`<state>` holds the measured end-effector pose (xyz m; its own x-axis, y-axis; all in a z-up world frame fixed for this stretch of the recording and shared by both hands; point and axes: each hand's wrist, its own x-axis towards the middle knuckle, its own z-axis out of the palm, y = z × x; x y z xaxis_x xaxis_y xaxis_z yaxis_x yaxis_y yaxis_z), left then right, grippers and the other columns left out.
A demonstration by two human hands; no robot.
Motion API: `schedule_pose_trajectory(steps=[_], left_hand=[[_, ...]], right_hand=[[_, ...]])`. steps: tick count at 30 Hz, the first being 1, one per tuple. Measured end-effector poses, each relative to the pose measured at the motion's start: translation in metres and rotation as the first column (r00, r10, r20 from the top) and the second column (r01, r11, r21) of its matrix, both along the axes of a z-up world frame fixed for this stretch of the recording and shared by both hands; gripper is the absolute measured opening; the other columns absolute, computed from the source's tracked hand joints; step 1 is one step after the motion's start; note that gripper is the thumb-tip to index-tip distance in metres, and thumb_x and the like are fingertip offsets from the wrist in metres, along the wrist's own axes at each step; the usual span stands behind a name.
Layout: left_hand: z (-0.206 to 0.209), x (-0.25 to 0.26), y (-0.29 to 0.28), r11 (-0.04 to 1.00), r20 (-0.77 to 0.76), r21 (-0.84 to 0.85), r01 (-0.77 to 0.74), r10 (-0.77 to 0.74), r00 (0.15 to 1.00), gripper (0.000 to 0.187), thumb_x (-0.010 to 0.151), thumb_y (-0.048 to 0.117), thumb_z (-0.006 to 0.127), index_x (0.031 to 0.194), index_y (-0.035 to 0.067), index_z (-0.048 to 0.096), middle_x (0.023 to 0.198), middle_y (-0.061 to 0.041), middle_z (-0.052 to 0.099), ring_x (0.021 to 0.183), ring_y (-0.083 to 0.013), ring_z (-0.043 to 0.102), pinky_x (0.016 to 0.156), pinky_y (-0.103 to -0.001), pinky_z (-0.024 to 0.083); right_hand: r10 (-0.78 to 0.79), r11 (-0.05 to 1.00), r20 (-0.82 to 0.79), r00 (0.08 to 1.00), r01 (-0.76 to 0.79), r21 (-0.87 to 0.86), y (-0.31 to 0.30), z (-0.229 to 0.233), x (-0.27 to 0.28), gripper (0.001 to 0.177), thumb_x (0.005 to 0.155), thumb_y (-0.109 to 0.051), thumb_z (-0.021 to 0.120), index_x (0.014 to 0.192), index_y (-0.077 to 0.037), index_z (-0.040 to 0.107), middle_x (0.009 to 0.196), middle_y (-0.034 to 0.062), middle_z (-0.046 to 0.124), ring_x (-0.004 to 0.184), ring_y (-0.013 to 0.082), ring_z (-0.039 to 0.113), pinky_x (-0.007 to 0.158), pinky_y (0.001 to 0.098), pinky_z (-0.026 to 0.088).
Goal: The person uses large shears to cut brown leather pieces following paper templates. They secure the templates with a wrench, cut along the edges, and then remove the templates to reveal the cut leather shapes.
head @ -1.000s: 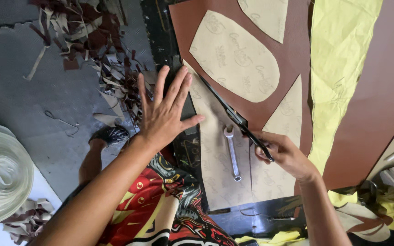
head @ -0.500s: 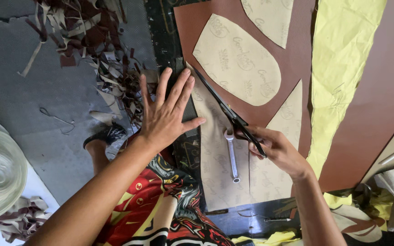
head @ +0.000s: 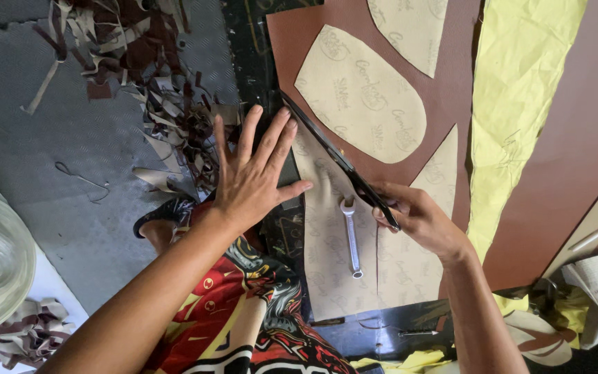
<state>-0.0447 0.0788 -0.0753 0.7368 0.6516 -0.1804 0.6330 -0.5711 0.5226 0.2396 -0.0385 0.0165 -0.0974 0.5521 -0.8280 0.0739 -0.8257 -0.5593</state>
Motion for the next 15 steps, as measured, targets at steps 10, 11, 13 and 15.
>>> schedule_pose_trajectory(steps=[10, 11, 13, 15], left_hand=[[0.007, 0.001, 0.002, 1.0, -0.01, 0.004, -0.009, 0.009, 1.0, 0.098, 0.09, 0.075, 0.06, 0.159, 0.007, 0.041, 0.169, -0.004, 0.029, 0.156, -0.0355, 0.017, 0.116, -0.079, 0.005], [0.009, 0.001, 0.001, 1.0, -0.012, 0.0, -0.01, 0.01, 1.0, 0.098, 0.09, 0.074, 0.06, 0.159, 0.007, 0.04, 0.169, -0.004, 0.029, 0.156, -0.0356, 0.017, 0.116, -0.079, 0.005], [0.011, 0.003, 0.004, 1.0, -0.015, -0.002, -0.014, 0.014, 1.0, 0.098, 0.09, 0.072, 0.059, 0.16, 0.007, 0.039, 0.169, -0.004, 0.028, 0.156, -0.0358, 0.017, 0.116, -0.079, 0.005], [0.014, 0.004, 0.004, 1.0, -0.02, -0.012, -0.014, 0.013, 1.0, 0.098, 0.09, 0.071, 0.059, 0.161, 0.007, 0.037, 0.17, -0.004, 0.027, 0.156, -0.0362, 0.017, 0.116, -0.079, 0.005]], right_hand=[[-0.103, 0.995, -0.013, 0.995, 0.103, -0.011, -0.006, 0.027, 0.001, 0.05, 0.093, -0.025, 0.069, 0.135, 0.003, 0.066, 0.074, -0.0016, 0.056, 0.065, 0.0099, 0.048, 0.056, 0.0269, 0.04], [-0.168, 0.986, -0.051, 0.984, 0.169, -0.002, -0.014, 0.032, 0.003, 0.05, 0.094, -0.027, 0.069, 0.133, 0.004, 0.067, 0.074, -0.0023, 0.053, 0.065, 0.0099, 0.048, 0.057, 0.0268, 0.041], [-0.271, 0.962, -0.065, 0.96, 0.273, 0.024, -0.034, 0.039, 0.002, 0.05, 0.095, -0.029, 0.069, 0.132, 0.005, 0.067, 0.073, -0.0019, 0.051, 0.065, 0.0104, 0.048, 0.058, 0.0268, 0.041], [-0.352, 0.934, -0.018, 0.936, 0.353, 0.052, -0.061, 0.05, -0.003, 0.051, 0.093, -0.03, 0.068, 0.13, 0.006, 0.066, 0.071, 0.0004, 0.054, 0.063, 0.0112, 0.048, 0.057, 0.0271, 0.039]])
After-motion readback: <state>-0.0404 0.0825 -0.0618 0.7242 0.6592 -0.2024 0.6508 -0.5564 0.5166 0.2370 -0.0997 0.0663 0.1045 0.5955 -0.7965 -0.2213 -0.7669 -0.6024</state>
